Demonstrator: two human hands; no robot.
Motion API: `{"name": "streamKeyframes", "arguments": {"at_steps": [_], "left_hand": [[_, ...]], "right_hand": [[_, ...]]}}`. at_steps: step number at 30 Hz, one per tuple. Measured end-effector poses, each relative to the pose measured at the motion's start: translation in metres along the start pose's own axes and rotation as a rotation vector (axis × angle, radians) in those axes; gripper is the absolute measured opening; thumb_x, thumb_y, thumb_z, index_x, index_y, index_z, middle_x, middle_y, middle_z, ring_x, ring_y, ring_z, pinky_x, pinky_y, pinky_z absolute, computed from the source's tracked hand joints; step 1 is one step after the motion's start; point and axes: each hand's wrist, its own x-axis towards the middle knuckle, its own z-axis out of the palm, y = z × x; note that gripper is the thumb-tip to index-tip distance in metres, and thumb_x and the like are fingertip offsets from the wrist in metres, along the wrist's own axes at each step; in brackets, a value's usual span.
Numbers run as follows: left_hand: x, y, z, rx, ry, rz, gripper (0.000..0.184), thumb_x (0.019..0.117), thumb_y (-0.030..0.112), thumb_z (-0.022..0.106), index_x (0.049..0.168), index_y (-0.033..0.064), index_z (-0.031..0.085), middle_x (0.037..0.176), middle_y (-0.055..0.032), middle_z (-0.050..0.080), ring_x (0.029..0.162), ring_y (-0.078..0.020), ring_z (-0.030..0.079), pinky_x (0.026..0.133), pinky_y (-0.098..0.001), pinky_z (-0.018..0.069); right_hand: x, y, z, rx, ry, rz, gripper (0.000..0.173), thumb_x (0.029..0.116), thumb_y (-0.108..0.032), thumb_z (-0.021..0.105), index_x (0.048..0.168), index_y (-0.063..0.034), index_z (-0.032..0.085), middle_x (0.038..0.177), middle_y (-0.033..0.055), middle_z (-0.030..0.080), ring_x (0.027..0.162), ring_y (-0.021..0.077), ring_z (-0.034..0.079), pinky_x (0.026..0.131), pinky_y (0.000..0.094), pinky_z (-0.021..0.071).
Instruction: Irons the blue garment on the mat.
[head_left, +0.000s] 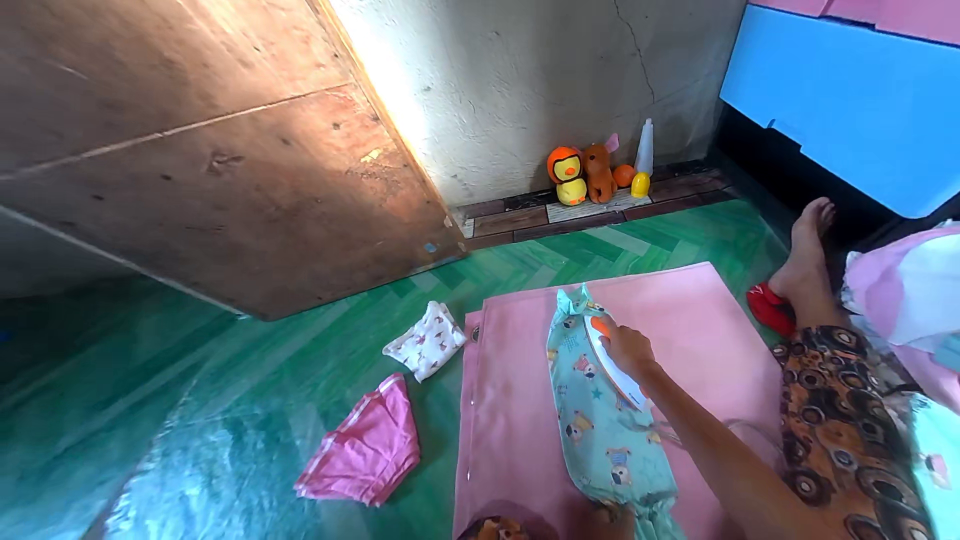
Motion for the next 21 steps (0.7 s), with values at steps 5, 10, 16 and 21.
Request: {"name": "streamKeyframes", "arguments": {"at_steps": [5, 10, 16, 21], "left_hand": [[-0.007, 0.011, -0.001, -0.021, -0.052, -0.08, 0.053, 0.1073, 0.042, 0.051, 0.11, -0.0091, 0.067, 0.096, -0.0232, 0.069, 0.085, -0.0315, 0.069, 0.084, -0.0501, 0.0554], [-0.012, 0.014, -0.003, -0.059, -0.048, -0.067, 0.052, 0.1074, 0.04, 0.052, 0.114, -0.0103, 0.066, 0.099, -0.0248, 0.069, 0.088, -0.0328, 0.07, 0.086, -0.0502, 0.0559], [-0.008, 0.009, 0.0, -0.047, 0.001, 0.002, 0.05, 0.1052, 0.038, 0.056, 0.111, -0.0105, 0.068, 0.106, -0.0289, 0.069, 0.102, -0.0397, 0.068, 0.095, -0.0571, 0.0514], [-0.008, 0.01, -0.001, -0.01, 0.003, -0.006, 0.051, 0.1051, 0.038, 0.057, 0.112, -0.011, 0.068, 0.109, -0.0299, 0.068, 0.107, -0.0411, 0.066, 0.097, -0.0582, 0.0494]], "right_hand": [[-0.03, 0.01, 0.018, -0.03, -0.034, -0.025, 0.053, 0.1109, -0.032, 0.044, 0.162, -0.0257, 0.032, 0.134, 0.0233, 0.064, 0.121, 0.0427, 0.064, 0.098, 0.058, 0.052], [-0.071, 0.026, 0.037, -0.076, -0.081, -0.112, 0.052, 0.111, -0.034, 0.044, 0.162, -0.0264, 0.034, 0.132, 0.0241, 0.064, 0.117, 0.0441, 0.065, 0.096, 0.0583, 0.0527], [-0.111, 0.042, 0.052, -0.149, -0.18, -0.18, 0.051, 0.1118, -0.035, 0.042, 0.162, -0.0285, 0.033, 0.136, 0.0258, 0.061, 0.116, 0.046, 0.065, 0.095, 0.0601, 0.0527], [-0.118, 0.05, 0.055, -0.23, -0.207, -0.265, 0.05, 0.1121, -0.036, 0.041, 0.161, -0.0308, 0.035, 0.136, 0.0261, 0.061, 0.112, 0.0469, 0.066, 0.092, 0.0608, 0.0535]]}}
